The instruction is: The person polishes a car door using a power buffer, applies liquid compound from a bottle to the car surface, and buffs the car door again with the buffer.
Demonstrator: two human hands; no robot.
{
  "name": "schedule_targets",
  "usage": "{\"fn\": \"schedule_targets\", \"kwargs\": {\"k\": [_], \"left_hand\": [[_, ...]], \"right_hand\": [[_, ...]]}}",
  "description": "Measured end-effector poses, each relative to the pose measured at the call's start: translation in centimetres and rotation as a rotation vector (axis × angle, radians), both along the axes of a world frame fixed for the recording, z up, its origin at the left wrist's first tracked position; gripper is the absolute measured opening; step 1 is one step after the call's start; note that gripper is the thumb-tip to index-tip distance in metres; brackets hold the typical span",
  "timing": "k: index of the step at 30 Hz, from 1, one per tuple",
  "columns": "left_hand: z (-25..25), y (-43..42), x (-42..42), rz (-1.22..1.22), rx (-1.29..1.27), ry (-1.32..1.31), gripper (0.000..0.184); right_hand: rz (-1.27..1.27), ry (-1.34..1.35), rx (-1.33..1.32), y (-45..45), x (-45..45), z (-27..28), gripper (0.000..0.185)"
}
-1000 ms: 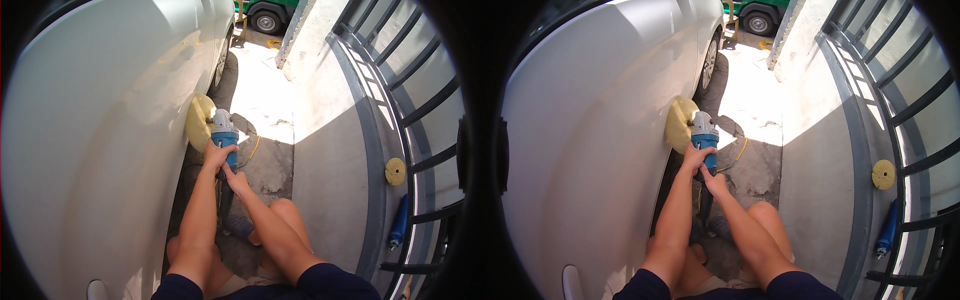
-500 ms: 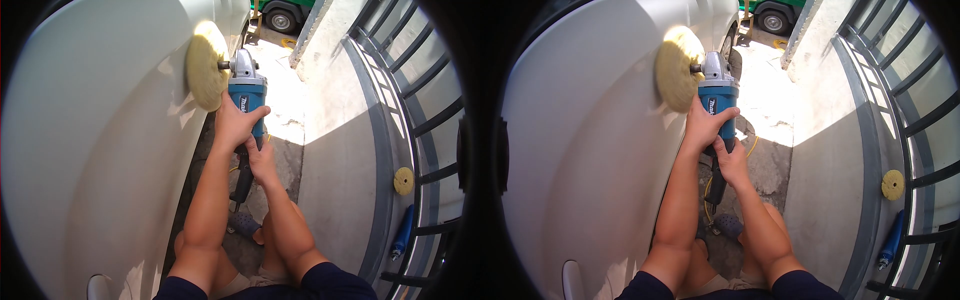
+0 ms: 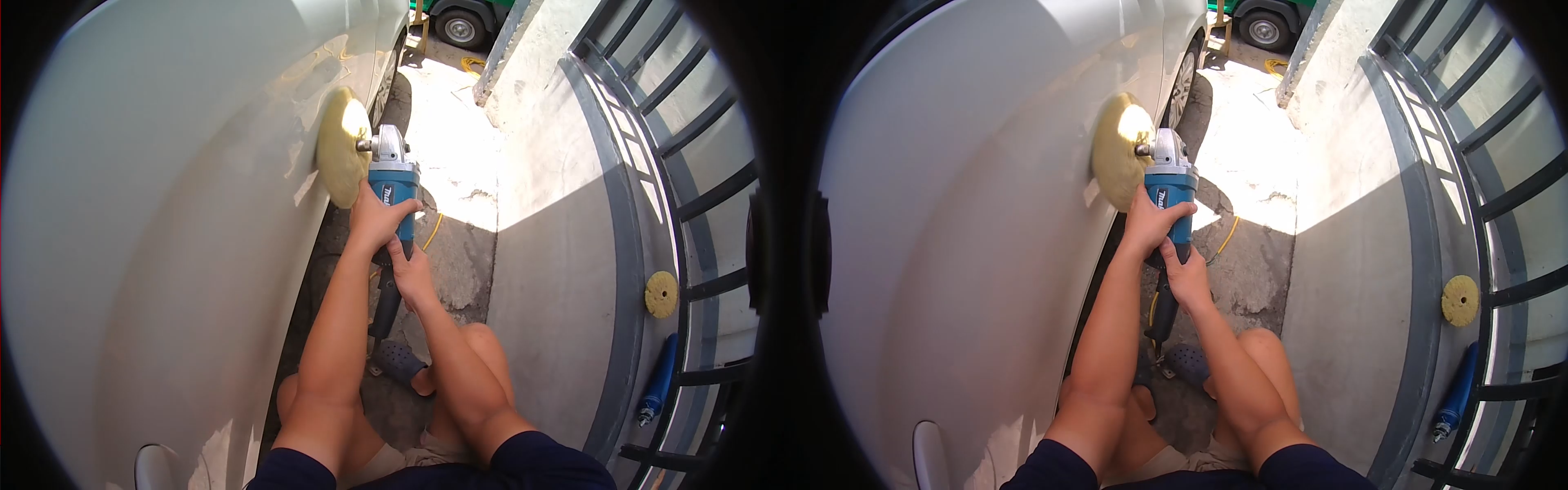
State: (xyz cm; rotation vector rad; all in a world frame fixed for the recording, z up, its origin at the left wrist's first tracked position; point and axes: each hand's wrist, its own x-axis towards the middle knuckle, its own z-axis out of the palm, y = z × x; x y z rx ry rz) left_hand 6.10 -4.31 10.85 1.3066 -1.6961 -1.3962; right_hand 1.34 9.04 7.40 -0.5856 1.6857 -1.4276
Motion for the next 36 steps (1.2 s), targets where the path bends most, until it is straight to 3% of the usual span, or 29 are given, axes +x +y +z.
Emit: {"fn": "schedule_targets", "kwargs": {"k": [7,10,13,17,20,25,36], "left_hand": [[-7.4,0.1,0.7,0.009,0.135,-0.019,0.096],[-10.3,0.1,0.5,0.019,0.169,0.030,0.082],[-12.0,0.4,0.5,0.020,0.262,0.096,0.090],[-13.9,0.7,0.6,0.029,0.348,0.146,0.088],[-15.4,1.0,0.7,0.028,0.383,0.179,0.086],[-16.8,1.6,0.9,0.041,0.396,0.204,0.073],[-16.0,3.1,1.5,0.065,0.449,0.236,0.083]], "right_hand": [[0.027,-0.015,0.149,0.8,1.1,-4.4,0.073],[0.030,-0.026,0.216,0.9,1.0,-5.7,0.074],[0.032,-0.059,0.259,1.1,0.9,-7.4,0.076],[0.034,0.018,0.291,1.2,0.4,-11.3,0.080],[0.041,0.042,0.342,1.6,0.6,-10.7,0.082],[0.045,0.084,0.353,2.0,0.9,-10.1,0.082],[0.098,0.111,0.434,3.0,0.7,-12.2,0.083]]}}
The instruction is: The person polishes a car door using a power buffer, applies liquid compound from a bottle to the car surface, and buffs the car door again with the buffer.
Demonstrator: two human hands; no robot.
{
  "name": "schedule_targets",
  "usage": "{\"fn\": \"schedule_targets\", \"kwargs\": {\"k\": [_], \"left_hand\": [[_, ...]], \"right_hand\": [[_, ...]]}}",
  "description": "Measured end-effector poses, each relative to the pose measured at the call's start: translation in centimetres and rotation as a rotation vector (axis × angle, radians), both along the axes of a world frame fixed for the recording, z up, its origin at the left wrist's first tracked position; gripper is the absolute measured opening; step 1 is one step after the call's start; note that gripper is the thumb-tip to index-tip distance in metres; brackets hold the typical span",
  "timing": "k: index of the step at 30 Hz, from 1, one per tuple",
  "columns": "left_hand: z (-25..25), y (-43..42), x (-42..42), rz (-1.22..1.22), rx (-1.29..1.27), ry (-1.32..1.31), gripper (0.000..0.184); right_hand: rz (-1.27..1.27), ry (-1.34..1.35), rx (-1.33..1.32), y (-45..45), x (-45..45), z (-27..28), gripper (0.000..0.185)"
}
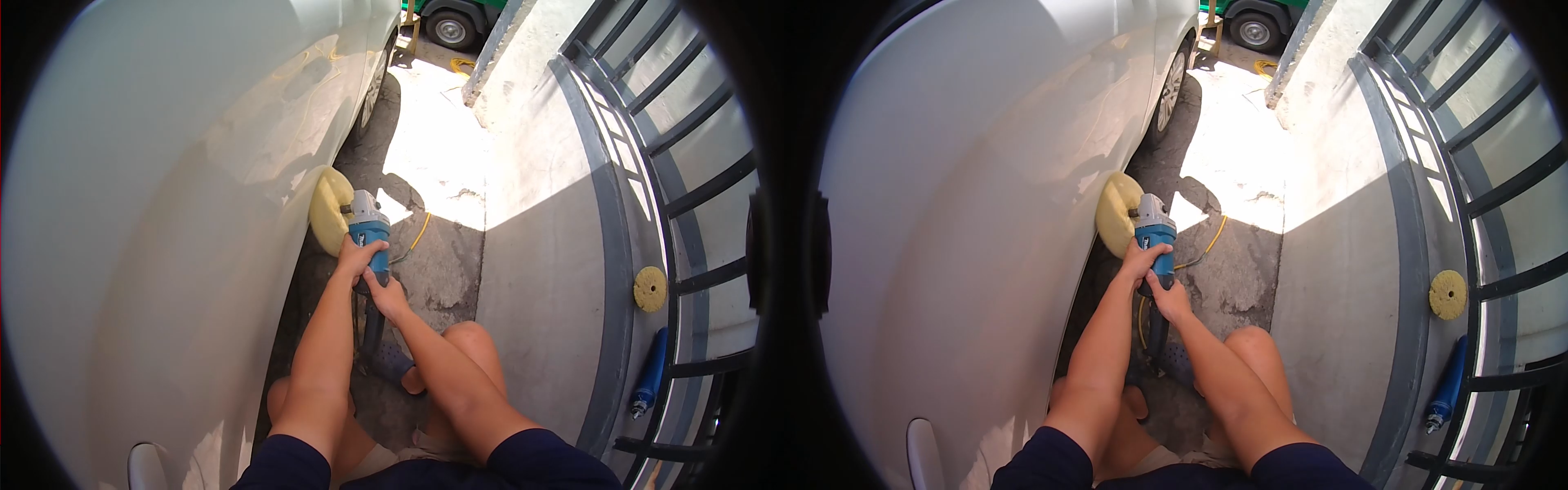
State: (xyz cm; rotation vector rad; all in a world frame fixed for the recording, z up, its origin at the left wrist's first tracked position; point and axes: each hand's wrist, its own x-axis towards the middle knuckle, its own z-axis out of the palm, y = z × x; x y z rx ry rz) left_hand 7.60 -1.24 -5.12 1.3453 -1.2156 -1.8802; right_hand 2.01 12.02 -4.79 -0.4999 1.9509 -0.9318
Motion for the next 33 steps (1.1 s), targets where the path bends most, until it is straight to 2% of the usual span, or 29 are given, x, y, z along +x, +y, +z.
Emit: {"fn": "schedule_targets", "kwargs": {"k": [3,6,9,14,22,25,33], "left_hand": [[-0.5,0.6,0.5,0.002,-0.014,-0.014,0.085],[-0.4,1.8,1.3,0.002,-0.037,-0.026,0.086],[0.0,3.1,2.3,-0.003,-0.027,-0.070,0.091],[-1.7,5.3,3.8,0.009,-0.103,-0.215,0.095],[1.0,10.2,7.0,0.035,-0.150,-0.375,0.109],[1.5,12.0,8.1,0.037,-0.192,-0.385,0.123],[3.8,17.2,11.6,0.109,-0.198,-0.500,0.121]], "right_hand": [[0.016,-0.031,-0.004,0.8,0.3,-0.9,0.084],[0.015,-0.071,-0.062,2.0,1.0,-1.0,0.096],[0.045,-0.194,-0.055,3.5,1.5,-0.9,0.095],[0.063,-0.168,-0.098,6.1,3.0,-1.9,0.093],[0.154,-0.177,-0.089,10.5,4.6,-2.6,0.089],[0.182,-0.236,-0.136,12.0,5.5,-2.7,0.086],[0.279,-0.257,-0.213,17.0,8.4,-3.1,0.084]]}}
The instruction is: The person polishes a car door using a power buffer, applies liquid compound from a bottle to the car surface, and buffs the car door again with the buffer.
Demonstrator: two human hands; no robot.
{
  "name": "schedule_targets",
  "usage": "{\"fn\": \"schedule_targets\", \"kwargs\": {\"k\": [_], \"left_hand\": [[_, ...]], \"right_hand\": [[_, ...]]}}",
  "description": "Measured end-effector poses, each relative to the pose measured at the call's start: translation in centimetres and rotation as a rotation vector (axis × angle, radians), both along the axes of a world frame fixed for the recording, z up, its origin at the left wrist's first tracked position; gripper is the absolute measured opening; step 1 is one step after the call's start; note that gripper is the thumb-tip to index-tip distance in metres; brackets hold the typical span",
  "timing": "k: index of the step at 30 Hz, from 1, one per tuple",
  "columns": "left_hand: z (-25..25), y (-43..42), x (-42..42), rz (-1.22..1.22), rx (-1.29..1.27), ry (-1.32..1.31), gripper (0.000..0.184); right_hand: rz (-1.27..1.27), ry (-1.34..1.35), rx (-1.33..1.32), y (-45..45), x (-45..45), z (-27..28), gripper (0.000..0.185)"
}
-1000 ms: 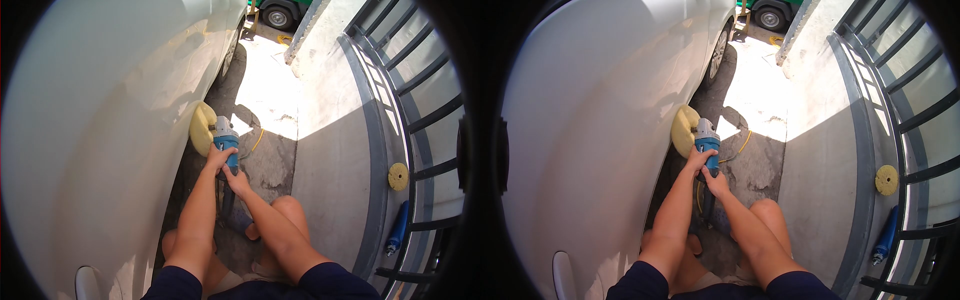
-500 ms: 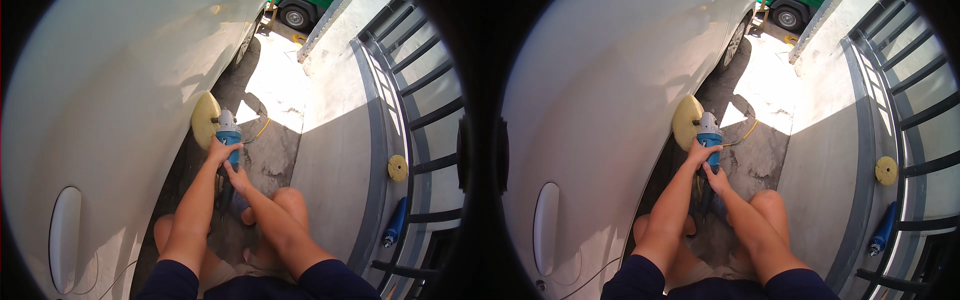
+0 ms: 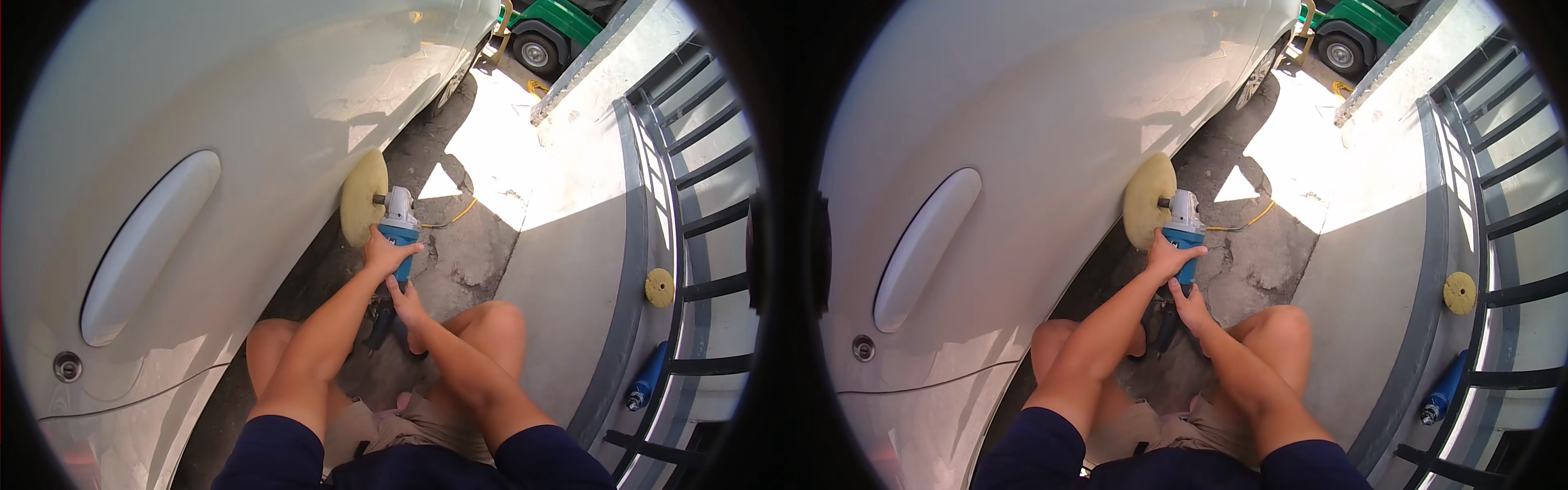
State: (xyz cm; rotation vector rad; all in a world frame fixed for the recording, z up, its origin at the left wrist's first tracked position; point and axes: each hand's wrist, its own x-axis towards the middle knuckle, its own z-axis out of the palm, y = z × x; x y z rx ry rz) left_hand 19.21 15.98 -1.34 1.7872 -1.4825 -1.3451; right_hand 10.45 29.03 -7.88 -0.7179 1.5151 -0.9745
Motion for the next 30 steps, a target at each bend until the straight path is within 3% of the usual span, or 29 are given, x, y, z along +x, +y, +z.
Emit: {"fn": "schedule_targets", "kwargs": {"k": [10,17,21,25,28,30], "left_hand": [[4.1,9.6,4.6,0.119,-0.003,-0.132,0.113],[5.2,18.4,8.1,0.335,-0.103,-0.053,0.109],[4.5,21.4,9.0,0.450,-0.125,-0.049,0.112],[4.3,19.9,8.6,0.417,-0.105,-0.031,0.112],[4.7,17.3,7.3,0.355,-0.091,-0.051,0.109],[4.6,14.7,6.1,0.304,-0.076,-0.066,0.108]], "right_hand": [[0.160,0.054,-0.070,8.0,3.7,0.0,0.085],[0.458,0.032,-0.268,12.6,4.3,-0.8,0.091],[0.645,0.033,-0.256,13.6,3.9,-0.4,0.094],[0.598,-0.140,-0.239,12.8,3.9,-1.3,0.093],[0.517,-0.001,-0.315,11.2,3.6,-2.4,0.091],[0.427,-0.082,-0.253,9.7,3.0,-2.1,0.091]]}}
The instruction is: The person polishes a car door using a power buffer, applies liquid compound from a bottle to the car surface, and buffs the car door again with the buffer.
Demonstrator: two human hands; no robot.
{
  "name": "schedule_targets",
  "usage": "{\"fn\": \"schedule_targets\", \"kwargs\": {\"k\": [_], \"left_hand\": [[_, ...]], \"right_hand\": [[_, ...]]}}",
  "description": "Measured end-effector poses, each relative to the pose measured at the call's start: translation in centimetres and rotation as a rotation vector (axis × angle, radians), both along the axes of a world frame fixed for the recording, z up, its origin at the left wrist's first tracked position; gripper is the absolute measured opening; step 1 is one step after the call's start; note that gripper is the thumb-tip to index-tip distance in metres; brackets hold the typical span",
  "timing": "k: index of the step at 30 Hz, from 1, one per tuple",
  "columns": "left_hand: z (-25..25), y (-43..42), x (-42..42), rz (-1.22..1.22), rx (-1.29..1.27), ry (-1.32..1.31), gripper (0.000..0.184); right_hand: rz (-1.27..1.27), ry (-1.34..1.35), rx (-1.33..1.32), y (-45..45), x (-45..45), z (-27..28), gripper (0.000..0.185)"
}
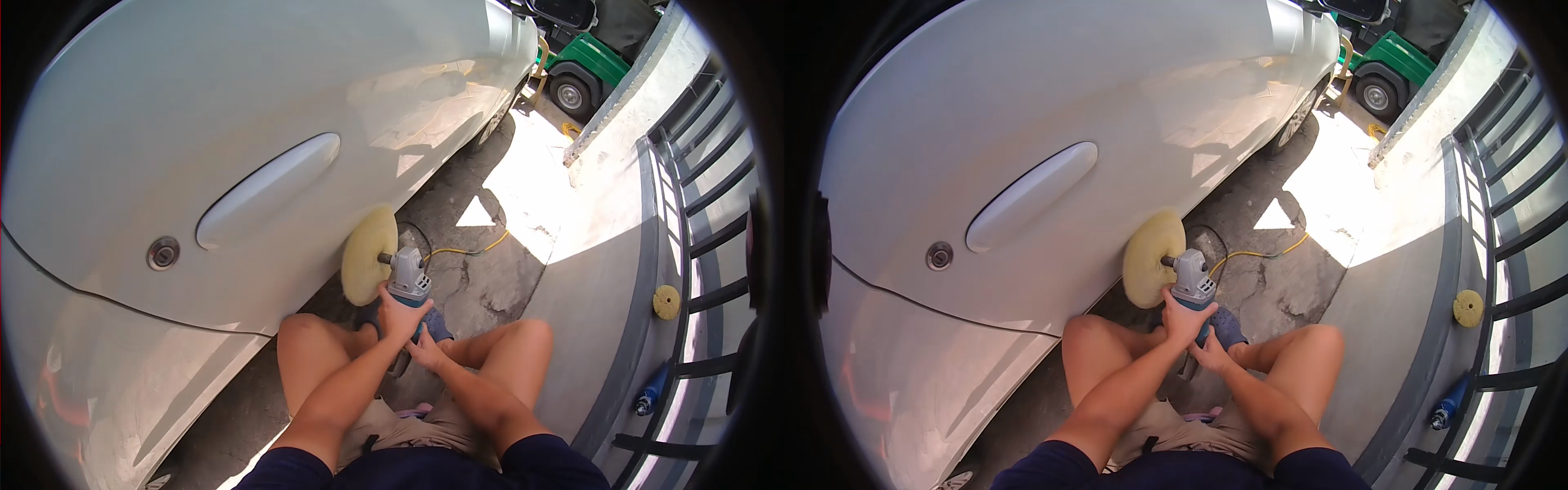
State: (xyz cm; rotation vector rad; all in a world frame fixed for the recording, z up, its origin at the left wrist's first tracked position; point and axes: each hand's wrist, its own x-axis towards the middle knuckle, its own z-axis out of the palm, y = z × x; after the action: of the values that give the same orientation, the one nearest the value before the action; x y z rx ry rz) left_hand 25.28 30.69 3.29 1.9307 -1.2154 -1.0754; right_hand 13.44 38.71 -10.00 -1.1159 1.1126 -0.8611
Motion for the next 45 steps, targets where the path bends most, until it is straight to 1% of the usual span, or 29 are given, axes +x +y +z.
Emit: {"fn": "schedule_targets", "kwargs": {"k": [1,4,8,11,14,18,21,23,24,27,29,32,35,37,38,39,42,44,45], "left_hand": [[-0.1,-1.3,-0.6,-0.026,0.014,-0.007,0.108],[-0.2,-6.7,-3.0,-0.116,0.041,-0.058,0.106],[0.0,-14.1,-6.2,-0.237,0.078,-0.084,0.103],[0.2,-19.5,-9.3,-0.312,0.057,-0.130,0.104],[0.4,-23.6,-12.2,-0.365,0.042,-0.155,0.104],[2.2,-25.3,-13.4,-0.357,0.102,-0.134,0.103],[3.0,-23.5,-12.6,-0.312,0.085,-0.144,0.102],[3.0,-20.9,-11.5,-0.264,0.035,-0.157,0.102],[3.1,-19.5,-10.5,-0.244,0.035,-0.125,0.102],[3.7,-14.5,-7.5,-0.175,-0.037,-0.118,0.101],[4.1,-11.1,-5.4,-0.140,-0.035,-0.101,0.100],[4.0,-6.5,-2.3,-0.087,-0.060,-0.115,0.101],[4.5,-2.4,0.4,-0.045,-0.094,-0.108,0.101],[5.0,0.0,1.8,0.006,-0.123,-0.084,0.100],[5.3,1.1,2.4,0.026,-0.123,-0.064,0.100],[5.3,2.2,3.1,0.045,-0.123,-0.044,0.101],[4.1,4.5,5.0,0.073,-0.250,0.004,0.105],[3.5,5.3,5.5,0.080,-0.352,0.032,0.109],[3.3,5.0,5.6,0.078,-0.359,0.041,0.109]], "right_hand": [[-0.040,-0.038,0.045,-0.7,0.0,1.1,0.090],[-0.214,-0.012,0.249,-4.3,-0.3,4.1,0.083],[-0.292,-0.028,0.098,-10.4,-1.9,2.8,0.070],[-0.359,-0.050,0.180,-15.5,-4.9,1.4,0.073],[-0.481,-0.062,0.250,-19.5,-6.7,3.1,0.064],[-0.427,-0.152,0.348,-21.5,-8.9,2.7,0.061],[-0.364,-0.235,0.357,-19.7,-8.0,3.9,0.061],[-0.375,-0.233,0.281,-17.6,-6.6,2.9,0.069],[-0.379,-0.233,0.242,-16.3,-5.9,1.9,0.073],[-0.267,-0.205,0.247,-12.2,-4.7,-2.8,0.076],[-0.223,-0.183,0.196,-9.6,-3.0,-4.5,0.079],[-0.158,-0.133,0.117,-6.0,0.4,-2.7,0.083],[-0.090,-0.163,0.141,-3.0,2.9,1.4,0.094],[-0.063,-0.217,-0.005,-1.5,4.2,0.8,0.096],[-0.042,-0.193,-0.031,-1.2,4.6,1.1,0.095],[-0.021,-0.169,-0.056,-0.8,5.0,2.5,0.095],[0.017,-0.143,-0.095,-0.4,6.2,5.7,0.092],[0.034,-0.027,-0.173,-0.3,6.2,5.6,0.089],[0.068,0.080,-0.260,-0.7,5.9,4.0,0.088]]}}
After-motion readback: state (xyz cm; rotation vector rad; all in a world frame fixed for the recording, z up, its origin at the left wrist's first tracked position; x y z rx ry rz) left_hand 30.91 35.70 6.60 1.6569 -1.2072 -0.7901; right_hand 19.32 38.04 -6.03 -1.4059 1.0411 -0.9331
